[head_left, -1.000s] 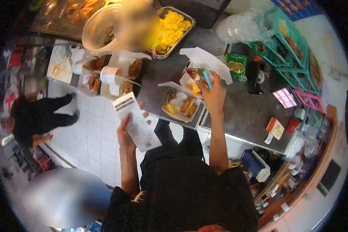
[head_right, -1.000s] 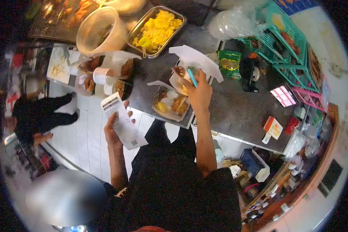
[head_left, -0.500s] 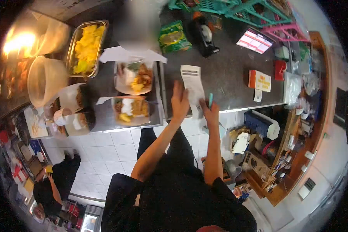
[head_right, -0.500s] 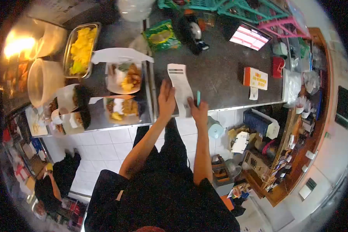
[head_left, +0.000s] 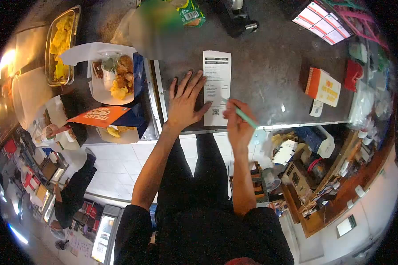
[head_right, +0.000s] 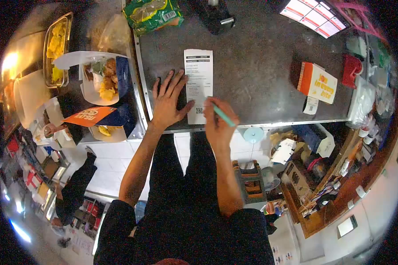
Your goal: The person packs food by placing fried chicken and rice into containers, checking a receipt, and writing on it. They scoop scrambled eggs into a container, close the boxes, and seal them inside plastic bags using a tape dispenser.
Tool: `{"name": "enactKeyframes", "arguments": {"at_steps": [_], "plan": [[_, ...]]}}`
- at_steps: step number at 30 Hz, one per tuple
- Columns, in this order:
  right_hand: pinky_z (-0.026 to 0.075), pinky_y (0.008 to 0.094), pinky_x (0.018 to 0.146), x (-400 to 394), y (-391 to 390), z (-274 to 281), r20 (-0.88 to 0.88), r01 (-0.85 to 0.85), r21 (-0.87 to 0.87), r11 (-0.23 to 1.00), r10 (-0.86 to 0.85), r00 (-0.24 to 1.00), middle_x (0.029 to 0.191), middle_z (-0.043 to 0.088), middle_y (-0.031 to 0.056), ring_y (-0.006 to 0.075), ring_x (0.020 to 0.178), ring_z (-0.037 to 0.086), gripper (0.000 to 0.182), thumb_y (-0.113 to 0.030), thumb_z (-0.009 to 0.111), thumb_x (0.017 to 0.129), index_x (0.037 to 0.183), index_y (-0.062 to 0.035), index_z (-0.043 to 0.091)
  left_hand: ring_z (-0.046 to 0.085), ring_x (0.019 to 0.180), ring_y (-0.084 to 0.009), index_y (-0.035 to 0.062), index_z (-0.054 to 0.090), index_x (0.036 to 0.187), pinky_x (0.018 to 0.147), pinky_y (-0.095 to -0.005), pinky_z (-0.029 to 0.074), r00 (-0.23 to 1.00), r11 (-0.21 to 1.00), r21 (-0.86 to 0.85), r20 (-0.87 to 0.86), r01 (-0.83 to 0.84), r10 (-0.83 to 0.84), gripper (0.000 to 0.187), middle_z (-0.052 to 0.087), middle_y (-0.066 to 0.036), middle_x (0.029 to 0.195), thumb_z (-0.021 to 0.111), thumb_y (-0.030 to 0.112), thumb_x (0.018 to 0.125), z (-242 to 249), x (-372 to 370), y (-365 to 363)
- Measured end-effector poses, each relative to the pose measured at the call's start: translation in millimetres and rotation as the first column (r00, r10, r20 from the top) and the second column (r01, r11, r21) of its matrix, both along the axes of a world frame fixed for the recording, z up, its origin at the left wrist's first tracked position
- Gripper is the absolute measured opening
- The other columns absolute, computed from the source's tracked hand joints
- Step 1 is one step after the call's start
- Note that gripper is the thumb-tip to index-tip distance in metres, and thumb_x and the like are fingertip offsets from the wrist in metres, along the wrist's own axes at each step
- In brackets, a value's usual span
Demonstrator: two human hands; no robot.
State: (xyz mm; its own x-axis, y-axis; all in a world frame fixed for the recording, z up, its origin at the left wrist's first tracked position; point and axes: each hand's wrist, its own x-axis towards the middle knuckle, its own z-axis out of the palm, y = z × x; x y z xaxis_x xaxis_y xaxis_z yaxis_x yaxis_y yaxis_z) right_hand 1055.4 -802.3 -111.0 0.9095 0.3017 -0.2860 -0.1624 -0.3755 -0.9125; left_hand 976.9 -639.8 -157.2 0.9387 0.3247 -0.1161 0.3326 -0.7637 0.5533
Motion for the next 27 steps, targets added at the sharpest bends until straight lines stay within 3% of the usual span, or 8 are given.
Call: {"name": "enactKeyframes", "arguments": {"at_steps": [1, 9, 13, 16, 18, 22, 24, 27], "plan": [[0.053, 0.0300, 0.062, -1.8, 6.6, -7.9, 0.247, -0.120, -0.106, 0.987, 0.143, 0.958, 0.077, 0.067, 0.0110, 0.0214, 0.070, 0.067, 0.009, -0.005, 0.066, 0.088, 0.094, 0.0017, 0.068, 0.025, 0.145, -0.0272, 0.0151, 0.041, 0.144, 0.116, -0.0568, 0.011, 1.000, 1.000, 0.008, -0.009, -0.002, 0.002, 0.076, 0.033, -0.003, 0.155, 0.071, 0.042, 0.080, 0.5, 1.6, -0.3], [0.052, 0.0316, 0.059, -7.6, 14.4, -21.0, 0.216, -0.103, -0.196, 0.975, 0.145, 0.966, 0.079, 0.068, 0.0153, 0.0226, 0.067, 0.068, 0.012, -0.002, 0.069, 0.082, 0.093, 0.0026, 0.071, 0.025, 0.145, -0.0241, 0.0168, 0.042, 0.144, 0.116, -0.0559, 0.013, 0.999, 0.999, 0.048, -0.039, 0.006, -0.004, 0.077, 0.032, -0.001, 0.155, 0.071, 0.043, 0.078, -5.0, 1.4, 0.0], [0.051, 0.0288, 0.059, -8.7, 24.3, -35.5, 0.398, -0.189, -0.076, 0.979, 0.204, 0.894, 0.078, 0.068, 0.0143, 0.0206, 0.068, 0.067, 0.012, -0.001, 0.069, 0.083, 0.094, 0.0031, 0.070, 0.025, 0.144, -0.0241, 0.0170, 0.041, 0.144, 0.117, -0.0558, 0.012, 0.999, 0.999, 0.048, -0.038, 0.007, -0.005, 0.076, 0.032, -0.001, 0.155, 0.071, 0.041, 0.078, -1.6, 1.1, -0.7], [0.053, 0.0329, 0.062, -5.2, 24.7, -35.7, 0.337, -0.067, -0.140, 0.988, 0.111, 0.935, 0.081, 0.068, 0.0163, 0.0269, 0.069, 0.068, 0.011, 0.000, 0.069, 0.080, 0.091, 0.0023, 0.070, 0.024, 0.145, -0.0242, 0.0171, 0.041, 0.145, 0.117, -0.0555, 0.012, 1.000, 1.000, 0.024, -0.014, -0.002, 0.002, 0.076, 0.031, 0.000, 0.156, 0.071, 0.041, 0.078, -5.3, -1.5, -1.5], [0.053, 0.0322, 0.062, -6.5, 31.4, -28.8, 0.218, -0.198, -0.006, 0.980, 0.195, 0.956, 0.081, 0.069, 0.0155, 0.0256, 0.068, 0.067, 0.010, -0.001, 0.069, 0.081, 0.089, 0.0025, 0.070, 0.024, 0.145, -0.0242, 0.0173, 0.041, 0.145, 0.117, -0.0555, 0.012, 1.000, 0.999, 0.033, -0.026, 0.014, -0.014, 0.077, 0.031, 0.000, 0.156, 0.071, 0.042, 0.078, -3.3, -2.2, 0.3], [0.052, 0.0293, 0.060, 7.3, 26.3, -42.9, 0.363, -0.111, -0.117, 0.987, 0.146, 0.920, 0.081, 0.070, 0.0135, 0.0203, 0.068, 0.067, 0.012, -0.003, 0.070, 0.083, 0.094, 0.0019, 0.071, 0.023, 0.146, -0.0247, 0.0159, 0.038, 0.147, 0.117, -0.0550, 0.013, 1.000, 0.999, 0.036, 0.007, 0.007, -0.007, 0.080, 0.030, -0.002, 0.157, 0.070, 0.043, 0.078, -3.5, -3.1, -0.8], [0.050, 0.0260, 0.057, 6.4, 24.0, -54.6, 0.048, -0.107, 0.076, 0.991, 0.104, 0.993, 0.079, 0.067, 0.0072, 0.0109, 0.067, 0.062, 0.014, -0.005, 0.069, 0.088, 0.099, 0.0036, 0.069, 0.022, 0.146, -0.0263, 0.0142, 0.037, 0.147, 0.117, -0.0550, 0.013, 1.000, 0.999, 0.035, 0.014, 0.015, -0.015, 0.082, 0.029, -0.005, 0.157, 0.070, 0.043, 0.078, -6.4, -3.5, -2.0], [0.048, 0.0261, 0.053, 40.5, 22.7, -29.1, -0.212, -0.135, 0.006, 0.991, 0.134, 0.968, 0.071, 0.065, 0.0065, 0.0098, 0.060, 0.059, 0.031, -0.025, 0.075, 0.086, 0.100, 0.0023, 0.068, 0.025, 0.144, -0.0334, 0.0107, 0.037, 0.147, 0.115, -0.0593, 0.016, 0.991, 0.998, -0.063, 0.133, 0.004, 0.004, 0.078, 0.026, -0.014, 0.157, 0.066, 0.044, 0.082, 0.8, -13.2, 1.9]]}}
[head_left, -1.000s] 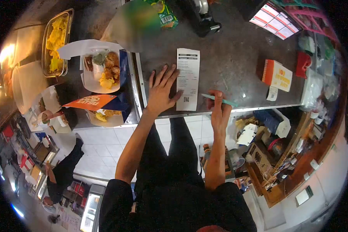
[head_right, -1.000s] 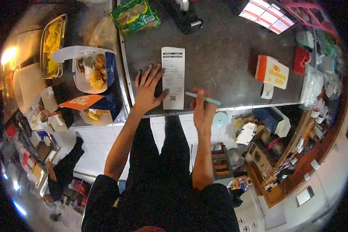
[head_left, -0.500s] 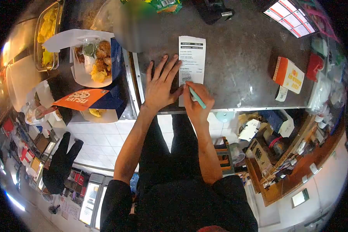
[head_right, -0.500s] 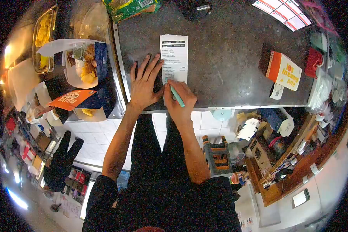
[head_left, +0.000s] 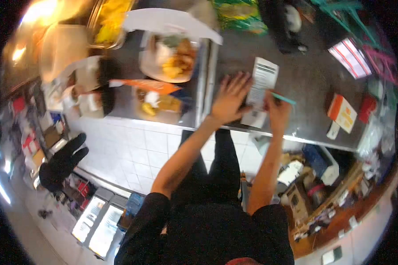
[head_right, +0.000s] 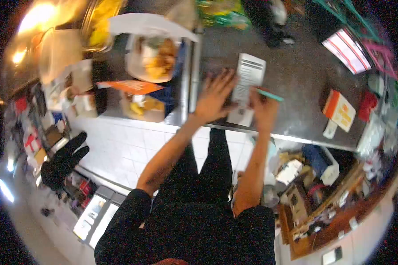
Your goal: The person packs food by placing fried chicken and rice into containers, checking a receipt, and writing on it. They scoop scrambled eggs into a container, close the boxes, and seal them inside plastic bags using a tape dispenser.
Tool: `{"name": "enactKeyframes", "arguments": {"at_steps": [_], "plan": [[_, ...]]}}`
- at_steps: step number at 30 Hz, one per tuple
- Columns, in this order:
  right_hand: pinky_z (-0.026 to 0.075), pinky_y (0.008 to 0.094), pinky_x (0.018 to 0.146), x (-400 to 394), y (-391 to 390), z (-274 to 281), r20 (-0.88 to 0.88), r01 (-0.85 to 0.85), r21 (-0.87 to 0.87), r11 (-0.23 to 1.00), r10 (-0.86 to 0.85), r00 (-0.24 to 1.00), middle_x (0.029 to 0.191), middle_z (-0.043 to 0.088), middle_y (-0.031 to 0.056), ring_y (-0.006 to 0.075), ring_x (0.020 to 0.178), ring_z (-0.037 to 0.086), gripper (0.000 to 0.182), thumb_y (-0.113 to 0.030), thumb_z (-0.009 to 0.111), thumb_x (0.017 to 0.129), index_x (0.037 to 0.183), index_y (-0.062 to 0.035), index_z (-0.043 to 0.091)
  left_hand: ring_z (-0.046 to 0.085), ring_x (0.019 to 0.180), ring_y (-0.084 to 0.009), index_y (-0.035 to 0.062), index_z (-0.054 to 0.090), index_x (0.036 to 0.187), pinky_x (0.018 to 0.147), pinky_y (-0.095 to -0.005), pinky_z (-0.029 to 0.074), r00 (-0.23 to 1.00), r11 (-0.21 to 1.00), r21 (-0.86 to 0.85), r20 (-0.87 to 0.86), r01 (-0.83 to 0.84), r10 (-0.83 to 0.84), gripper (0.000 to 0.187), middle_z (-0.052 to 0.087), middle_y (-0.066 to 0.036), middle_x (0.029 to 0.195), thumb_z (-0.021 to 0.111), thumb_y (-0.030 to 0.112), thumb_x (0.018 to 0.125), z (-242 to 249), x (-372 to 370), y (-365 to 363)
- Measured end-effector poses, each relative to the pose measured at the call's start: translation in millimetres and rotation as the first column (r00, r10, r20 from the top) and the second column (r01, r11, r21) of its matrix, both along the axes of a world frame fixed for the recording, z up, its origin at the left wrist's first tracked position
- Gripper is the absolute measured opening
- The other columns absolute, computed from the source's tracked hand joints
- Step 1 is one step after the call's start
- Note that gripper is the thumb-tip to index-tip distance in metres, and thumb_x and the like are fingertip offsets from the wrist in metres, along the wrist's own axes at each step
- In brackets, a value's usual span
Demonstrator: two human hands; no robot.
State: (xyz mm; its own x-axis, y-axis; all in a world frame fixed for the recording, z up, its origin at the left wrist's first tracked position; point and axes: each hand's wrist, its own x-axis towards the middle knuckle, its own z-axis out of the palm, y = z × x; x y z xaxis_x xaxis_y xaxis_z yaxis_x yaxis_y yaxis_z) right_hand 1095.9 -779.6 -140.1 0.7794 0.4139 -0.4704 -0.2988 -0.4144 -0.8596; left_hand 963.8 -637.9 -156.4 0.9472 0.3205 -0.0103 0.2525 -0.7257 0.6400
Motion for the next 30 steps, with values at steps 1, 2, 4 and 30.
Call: {"name": "enactKeyframes", "arguments": {"at_steps": [1, 2, 4, 30], "plan": [[0.047, 0.0264, 0.052, 8.8, -1.7, 23.2, 0.026, -0.088, -0.234, 0.968, 0.097, 0.995, 0.069, 0.065, 0.0061, 0.0101, 0.058, 0.058, 0.039, -0.032, 0.074, 0.086, 0.102, 0.0029, 0.068, 0.029, 0.142, -0.0357, 0.0093, 0.037, 0.147, 0.115, -0.0562, 0.021, 0.997, 0.996, -0.078, 0.051, -0.047, 0.051, 0.077, 0.027, -0.020, 0.155, 0.067, 0.042, 0.083, 9.6, -13.3, -3.5], [0.047, 0.0276, 0.051, 16.2, -22.2, 6.4, 0.138, -0.090, -0.363, 0.927, 0.149, 0.979, 0.071, 0.067, 0.0059, 0.0111, 0.057, 0.060, 0.041, -0.035, 0.074, 0.085, 0.104, 0.0021, 0.068, 0.040, 0.135, -0.0380, 0.0098, 0.040, 0.145, 0.113, -0.0529, 0.028, 0.965, 0.964, -0.263, 0.239, -0.044, 0.109, 0.074, 0.036, -0.023, 0.149, 0.071, 0.033, 0.082, 33.2, -29.8, -3.3], [0.047, 0.0280, 0.055, 5.0, -21.8, 31.8, 0.351, -0.079, -0.536, 0.840, 0.308, 0.884, 0.077, 0.071, 0.0078, 0.0125, 0.063, 0.064, 0.030, -0.028, 0.073, 0.086, 0.102, -0.0017, 0.071, 0.057, 0.116, -0.0306, 0.0049, 0.058, 0.128, 0.101, -0.0441, 0.041, 0.972, 0.984, -0.167, 0.214, -0.057, 0.093, 0.055, 0.062, -0.017, 0.125, 0.076, 0.015, 0.077, 94.9, -84.2, 6.8], [0.054, 0.0387, 0.078, -163.9, 124.8, 63.0, 0.766, -0.507, -0.295, 0.810, 0.518, 0.381, 0.102, 0.066, 0.0123, 0.0329, 0.091, 0.064, 0.033, 0.003, 0.068, 0.071, 0.103, -0.0029, 0.063, 0.067, 0.089, -0.0332, 0.0021, 0.066, 0.102, 0.076, -0.0366, 0.054, 0.915, 0.915, -0.007, 0.032, -0.403, 0.403, 0.034, 0.068, -0.016, 0.097, 0.071, -0.004, 0.069, 64.4, -291.0, 209.1]]}}
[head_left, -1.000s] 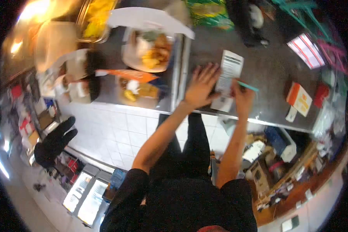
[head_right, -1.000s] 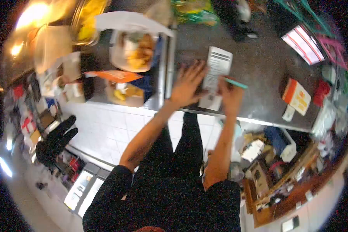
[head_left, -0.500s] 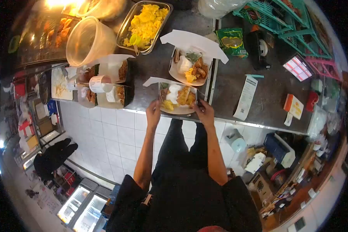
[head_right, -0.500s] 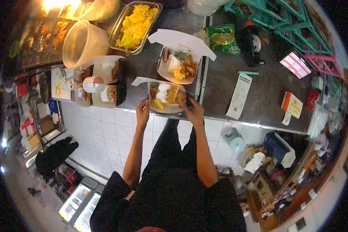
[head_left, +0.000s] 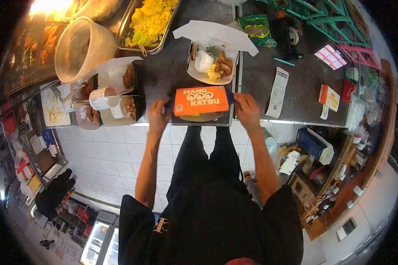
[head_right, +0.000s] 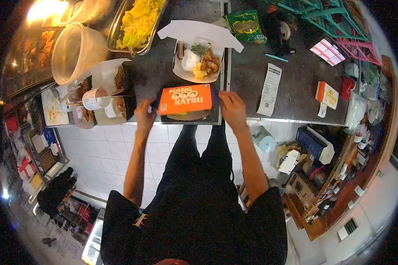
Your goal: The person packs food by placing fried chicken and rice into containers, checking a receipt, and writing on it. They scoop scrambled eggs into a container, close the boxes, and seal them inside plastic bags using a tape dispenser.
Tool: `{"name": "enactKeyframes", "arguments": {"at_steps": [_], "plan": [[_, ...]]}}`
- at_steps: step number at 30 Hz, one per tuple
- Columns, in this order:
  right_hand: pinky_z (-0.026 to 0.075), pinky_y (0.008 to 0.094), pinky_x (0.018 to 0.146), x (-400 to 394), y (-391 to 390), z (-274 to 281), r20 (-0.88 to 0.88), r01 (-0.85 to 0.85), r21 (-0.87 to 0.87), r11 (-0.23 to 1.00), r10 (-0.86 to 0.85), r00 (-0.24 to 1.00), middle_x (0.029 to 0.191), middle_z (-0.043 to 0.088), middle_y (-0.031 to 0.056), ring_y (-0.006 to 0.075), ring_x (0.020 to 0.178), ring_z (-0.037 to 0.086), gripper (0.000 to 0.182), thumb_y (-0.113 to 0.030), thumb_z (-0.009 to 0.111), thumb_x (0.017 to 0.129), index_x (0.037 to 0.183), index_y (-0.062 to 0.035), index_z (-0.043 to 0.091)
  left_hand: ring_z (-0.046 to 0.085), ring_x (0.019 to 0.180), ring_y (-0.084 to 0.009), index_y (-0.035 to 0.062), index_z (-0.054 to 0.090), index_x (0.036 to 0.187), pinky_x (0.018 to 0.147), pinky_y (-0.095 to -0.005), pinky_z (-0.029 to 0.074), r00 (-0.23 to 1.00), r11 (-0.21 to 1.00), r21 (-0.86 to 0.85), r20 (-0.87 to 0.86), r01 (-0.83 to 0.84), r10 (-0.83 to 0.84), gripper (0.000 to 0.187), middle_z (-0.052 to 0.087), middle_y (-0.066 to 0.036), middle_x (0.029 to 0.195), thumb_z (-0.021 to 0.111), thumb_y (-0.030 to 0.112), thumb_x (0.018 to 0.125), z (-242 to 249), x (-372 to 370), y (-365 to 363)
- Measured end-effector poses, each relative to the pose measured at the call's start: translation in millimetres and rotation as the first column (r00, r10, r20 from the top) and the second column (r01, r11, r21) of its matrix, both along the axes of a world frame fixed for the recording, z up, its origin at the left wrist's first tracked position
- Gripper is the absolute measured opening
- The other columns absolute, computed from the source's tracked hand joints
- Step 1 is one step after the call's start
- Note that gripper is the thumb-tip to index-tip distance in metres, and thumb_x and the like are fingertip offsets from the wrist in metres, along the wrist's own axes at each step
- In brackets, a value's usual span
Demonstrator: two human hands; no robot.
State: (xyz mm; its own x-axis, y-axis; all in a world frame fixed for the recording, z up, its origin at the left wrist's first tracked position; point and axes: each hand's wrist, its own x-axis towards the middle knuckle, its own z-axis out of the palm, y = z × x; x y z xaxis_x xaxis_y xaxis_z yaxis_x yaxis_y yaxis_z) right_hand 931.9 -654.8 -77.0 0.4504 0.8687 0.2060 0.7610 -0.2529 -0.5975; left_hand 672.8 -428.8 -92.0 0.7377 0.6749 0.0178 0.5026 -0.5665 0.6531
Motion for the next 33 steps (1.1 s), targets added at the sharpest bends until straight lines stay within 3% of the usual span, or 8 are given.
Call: {"name": "enactKeyframes", "arguments": {"at_steps": [9, 18, 20, 22, 23, 26, 30, 33], "plan": [[0.055, 0.0385, 0.083, -63.0, 6.1, -18.7, -0.540, 0.487, -0.088, 0.869, -0.453, 0.710, 0.108, 0.067, 0.0192, 0.0320, 0.099, 0.069, 0.038, 0.002, 0.065, 0.076, 0.113, -0.0005, 0.057, 0.063, 0.090, -0.0148, -0.0021, 0.064, 0.100, 0.084, -0.0286, 0.050, 0.738, 0.658, -0.661, 0.229, -0.361, 0.634, 0.025, 0.068, -0.007, 0.095, 0.074, 0.005, 0.078, -34.2, 18.0, -56.9], [0.054, 0.0329, 0.079, -50.2, -4.1, -36.5, -0.417, 0.310, -0.154, 0.938, -0.346, 0.841, 0.100, 0.070, 0.0141, 0.0200, 0.091, 0.069, 0.033, -0.009, 0.071, 0.082, 0.112, 0.0026, 0.062, 0.063, 0.099, -0.0200, -0.0057, 0.059, 0.119, 0.090, -0.0329, 0.049, 0.951, 0.902, -0.373, 0.129, -0.217, 0.282, 0.041, 0.066, -0.011, 0.108, 0.070, -0.002, 0.079, -15.6, 11.9, -59.7], [0.054, 0.0327, 0.080, -37.7, -7.7, -44.9, -0.376, 0.232, -0.208, 0.950, -0.297, 0.878, 0.099, 0.070, 0.0138, 0.0199, 0.090, 0.069, 0.032, -0.012, 0.070, 0.085, 0.112, 0.0034, 0.063, 0.062, 0.106, -0.0222, -0.0039, 0.060, 0.122, 0.089, -0.0311, 0.048, 0.935, 0.622, -0.745, -0.005, -0.241, 0.356, 0.041, 0.064, -0.012, 0.116, 0.059, 0.022, 0.090, -32.8, -11.0, -44.2], [0.053, 0.0377, 0.073, -32.9, -7.3, -61.1, -0.792, 0.304, -0.339, 0.890, -0.445, 0.419, 0.097, 0.069, 0.0200, 0.0339, 0.085, 0.069, 0.026, -0.017, 0.067, 0.084, 0.104, -0.0001, 0.069, 0.061, 0.100, -0.0252, -0.0049, 0.063, 0.118, 0.091, -0.0340, 0.047, 0.918, 0.524, -0.838, 0.080, -0.150, 0.390, 0.041, 0.060, -0.018, 0.116, 0.051, 0.026, 0.095, -6.6, 2.2, -31.0], [0.051, 0.0399, 0.066, -28.4, 16.2, -10.4, -0.717, 0.298, -0.379, 0.876, -0.482, 0.503, 0.085, 0.068, 0.0185, 0.0347, 0.075, 0.067, 0.025, -0.023, 0.064, 0.089, 0.092, 0.0014, 0.070, 0.061, 0.100, -0.0252, -0.0049, 0.063, 0.118, 0.091, -0.0340, 0.047, 0.917, 0.523, -0.838, 0.073, -0.156, 0.391, 0.041, 0.060, -0.018, 0.116, 0.051, 0.026, 0.095, 3.8, 12.1, -28.2], [0.049, 0.0429, 0.063, -49.6, 30.4, -13.1, -0.336, 0.342, -0.303, 0.890, -0.435, 0.835, 0.080, 0.063, 0.0183, 0.0356, 0.069, 0.062, 0.023, -0.021, 0.064, 0.090, 0.088, 0.0014, 0.068, 0.058, 0.093, -0.0295, -0.0071, 0.063, 0.107, 0.084, -0.0400, 0.045, 0.963, 0.803, -0.540, -0.060, -0.253, 0.263, 0.051, 0.059, -0.022, 0.109, 0.043, 0.039, 0.102, 2.6, 34.7, -46.0], [0.047, 0.0438, 0.076, -66.5, 29.5, -17.2, -0.128, 0.391, -0.281, 0.876, -0.438, 0.890, 0.097, 0.058, 0.0197, 0.0358, 0.087, 0.058, 0.028, -0.020, 0.065, 0.090, 0.105, 0.0038, 0.065, 0.053, 0.107, -0.0354, -0.0036, 0.060, 0.119, 0.093, -0.0419, 0.042, 0.965, 0.805, -0.534, -0.177, -0.258, 0.192, 0.047, 0.055, -0.025, 0.117, 0.049, 0.038, 0.099, -16.6, 32.1, -45.5], [0.044, 0.0419, 0.095, -50.4, 42.2, 7.1, -0.013, 0.208, -0.219, 0.953, -0.216, 0.976, 0.130, 0.051, 0.0188, 0.0366, 0.119, 0.049, 0.044, -0.024, 0.063, 0.090, 0.127, 0.0000, 0.056, 0.043, 0.129, -0.0362, 0.0003, 0.046, 0.139, 0.105, -0.0488, 0.035, 0.995, 0.994, 0.082, -0.074, -0.065, 0.071, 0.058, 0.044, -0.023, 0.139, 0.056, 0.036, 0.094, -0.6, 40.0, -37.4]]}}
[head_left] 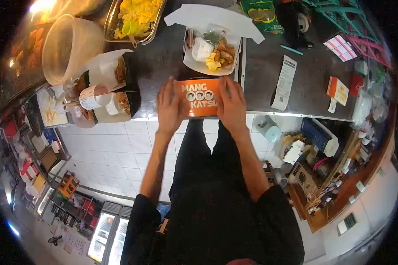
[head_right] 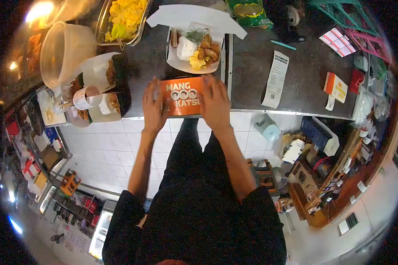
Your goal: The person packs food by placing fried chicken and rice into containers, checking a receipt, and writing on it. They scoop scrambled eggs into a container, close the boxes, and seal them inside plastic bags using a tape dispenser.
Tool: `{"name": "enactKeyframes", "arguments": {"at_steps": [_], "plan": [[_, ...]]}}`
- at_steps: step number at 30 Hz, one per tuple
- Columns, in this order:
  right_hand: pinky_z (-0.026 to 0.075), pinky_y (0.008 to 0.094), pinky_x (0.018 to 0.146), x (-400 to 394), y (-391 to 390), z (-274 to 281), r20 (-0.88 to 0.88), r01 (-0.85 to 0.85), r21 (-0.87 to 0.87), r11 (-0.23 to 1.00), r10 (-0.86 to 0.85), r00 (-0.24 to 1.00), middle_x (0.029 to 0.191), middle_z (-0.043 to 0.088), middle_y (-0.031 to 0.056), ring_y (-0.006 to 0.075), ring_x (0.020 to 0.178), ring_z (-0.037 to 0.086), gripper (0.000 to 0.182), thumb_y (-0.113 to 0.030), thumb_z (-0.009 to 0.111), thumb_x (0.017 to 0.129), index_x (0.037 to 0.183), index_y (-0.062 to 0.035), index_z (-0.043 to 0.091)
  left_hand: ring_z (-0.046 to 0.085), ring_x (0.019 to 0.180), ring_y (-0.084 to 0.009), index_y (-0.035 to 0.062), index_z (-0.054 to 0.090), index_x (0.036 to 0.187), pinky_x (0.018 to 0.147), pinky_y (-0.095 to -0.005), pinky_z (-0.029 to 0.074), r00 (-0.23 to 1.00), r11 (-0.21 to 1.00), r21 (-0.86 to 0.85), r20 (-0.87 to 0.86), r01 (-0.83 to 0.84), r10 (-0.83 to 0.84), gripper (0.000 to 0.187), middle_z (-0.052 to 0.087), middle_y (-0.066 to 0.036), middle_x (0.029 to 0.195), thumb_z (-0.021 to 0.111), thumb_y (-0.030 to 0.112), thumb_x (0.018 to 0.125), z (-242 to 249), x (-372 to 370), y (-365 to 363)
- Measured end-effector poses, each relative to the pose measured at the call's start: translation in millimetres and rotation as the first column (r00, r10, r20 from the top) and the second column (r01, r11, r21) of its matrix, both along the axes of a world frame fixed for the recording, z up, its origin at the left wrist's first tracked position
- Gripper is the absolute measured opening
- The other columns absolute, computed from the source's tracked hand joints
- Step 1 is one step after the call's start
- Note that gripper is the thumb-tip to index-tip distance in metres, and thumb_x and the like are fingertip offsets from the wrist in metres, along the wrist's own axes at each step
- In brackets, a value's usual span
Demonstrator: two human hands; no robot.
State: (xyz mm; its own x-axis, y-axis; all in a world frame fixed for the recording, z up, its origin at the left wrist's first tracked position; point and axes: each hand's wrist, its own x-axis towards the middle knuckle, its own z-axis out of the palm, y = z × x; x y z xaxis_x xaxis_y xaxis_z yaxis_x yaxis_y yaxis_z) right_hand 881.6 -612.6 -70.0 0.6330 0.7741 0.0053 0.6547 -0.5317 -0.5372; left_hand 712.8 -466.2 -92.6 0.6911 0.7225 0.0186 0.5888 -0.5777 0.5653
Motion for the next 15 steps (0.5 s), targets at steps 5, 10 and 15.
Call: {"name": "enactKeyframes", "arguments": {"at_steps": [5, 10, 15], "plan": [[0.031, 0.0475, 0.112, 17.4, -19.9, -1.7, -0.050, -0.468, -0.167, 0.868, 0.467, 0.883, 0.154, 0.032, 0.0112, 0.0336, 0.140, 0.032, 0.066, -0.035, 0.069, 0.081, 0.138, -0.0085, 0.050, 0.021, 0.145, -0.0354, 0.0048, 0.027, 0.151, 0.117, -0.0554, 0.016, 0.757, 0.804, -0.145, -0.275, 0.577, -0.592, 0.101, 0.019, -0.015, 0.159, 0.075, 0.051, 0.074, 12.6, -10.2, 32.4], [0.031, 0.0493, 0.113, 26.9, -16.2, -1.7, -0.099, -0.569, -0.117, 0.814, 0.561, 0.822, 0.147, 0.035, 0.0205, 0.0376, 0.136, 0.032, 0.077, -0.035, 0.075, 0.067, 0.136, -0.0106, 0.052, 0.029, 0.141, -0.0386, 0.0015, 0.035, 0.146, 0.114, -0.0527, 0.029, 0.755, 0.766, -0.155, -0.131, 0.624, -0.642, 0.101, 0.029, -0.016, 0.154, 0.084, 0.028, 0.062, 11.6, -7.8, 40.4], [0.042, 0.0472, 0.106, 25.4, -28.3, -15.2, -0.092, -0.606, -0.035, 0.795, 0.601, 0.794, 0.151, 0.032, 0.0217, 0.0417, 0.140, 0.030, 0.072, -0.033, 0.075, 0.070, 0.136, -0.0131, 0.053, 0.029, 0.141, -0.0390, 0.0077, 0.043, 0.143, 0.116, -0.0497, 0.028, 0.761, 0.760, -0.187, -0.081, 0.623, -0.644, 0.094, 0.031, -0.017, 0.153, 0.084, 0.021, 0.060, 16.3, -13.9, 42.9]]}}
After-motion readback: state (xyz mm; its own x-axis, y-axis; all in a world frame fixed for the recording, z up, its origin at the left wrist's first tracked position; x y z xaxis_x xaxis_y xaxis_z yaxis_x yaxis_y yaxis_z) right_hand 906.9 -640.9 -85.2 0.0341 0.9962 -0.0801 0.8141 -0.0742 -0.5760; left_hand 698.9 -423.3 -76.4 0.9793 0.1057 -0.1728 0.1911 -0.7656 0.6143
